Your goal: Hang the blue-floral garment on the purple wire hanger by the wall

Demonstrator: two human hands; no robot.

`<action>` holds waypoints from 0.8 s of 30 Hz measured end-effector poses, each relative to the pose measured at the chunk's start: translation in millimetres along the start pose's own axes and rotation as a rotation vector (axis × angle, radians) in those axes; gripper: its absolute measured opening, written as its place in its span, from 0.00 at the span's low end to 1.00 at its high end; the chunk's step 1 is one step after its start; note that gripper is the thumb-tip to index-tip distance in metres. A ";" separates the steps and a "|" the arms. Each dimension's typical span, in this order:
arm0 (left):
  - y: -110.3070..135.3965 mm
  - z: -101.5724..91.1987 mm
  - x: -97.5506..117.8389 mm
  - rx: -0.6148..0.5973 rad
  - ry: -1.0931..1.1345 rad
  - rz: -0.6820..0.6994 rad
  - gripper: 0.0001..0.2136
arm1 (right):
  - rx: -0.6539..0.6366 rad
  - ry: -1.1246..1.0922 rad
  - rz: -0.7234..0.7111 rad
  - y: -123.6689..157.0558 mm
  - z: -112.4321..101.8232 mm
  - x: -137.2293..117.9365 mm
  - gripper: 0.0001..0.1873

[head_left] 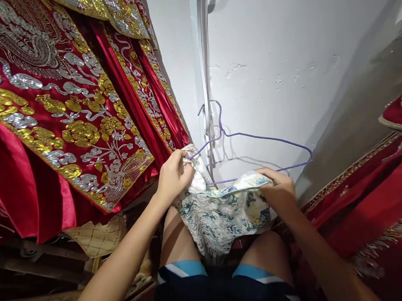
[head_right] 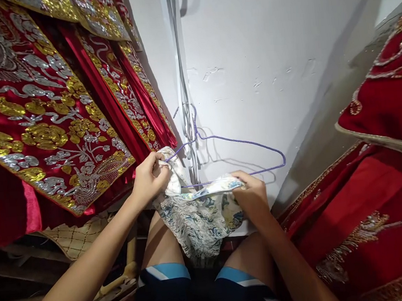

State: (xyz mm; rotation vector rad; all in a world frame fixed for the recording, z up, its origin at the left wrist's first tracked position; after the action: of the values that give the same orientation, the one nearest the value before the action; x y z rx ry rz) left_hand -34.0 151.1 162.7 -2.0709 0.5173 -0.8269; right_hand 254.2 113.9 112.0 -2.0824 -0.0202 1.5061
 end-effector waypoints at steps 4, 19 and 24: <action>4.8 -8.7 -7.5 -0.027 0.067 -0.033 0.13 | 0.248 -0.032 -0.057 -19.1 -29.4 5.0 0.53; 1.4 -29.6 -16.6 -0.006 -0.138 -0.033 0.07 | 0.053 0.308 -0.049 -61.3 -43.8 -7.9 0.18; -1.7 -55.0 -32.7 0.123 -0.096 -0.230 0.12 | -0.448 0.095 0.184 -59.0 -58.1 -17.6 0.17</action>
State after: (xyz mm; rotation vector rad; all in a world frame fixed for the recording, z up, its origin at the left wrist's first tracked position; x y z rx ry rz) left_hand -95.9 142.0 176.2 -2.0681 0.1727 -0.8639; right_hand 316.8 132.7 165.8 -2.5679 -0.1460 1.6220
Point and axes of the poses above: each hand's wrist, its own y-axis away from the middle knuckle, its own z-axis out of the palm, x = y × z, the point moved 2 cm from there along -y, towards the middle knuckle, and after that the axes turned 6 degrees about x, right-handed, at the moved point
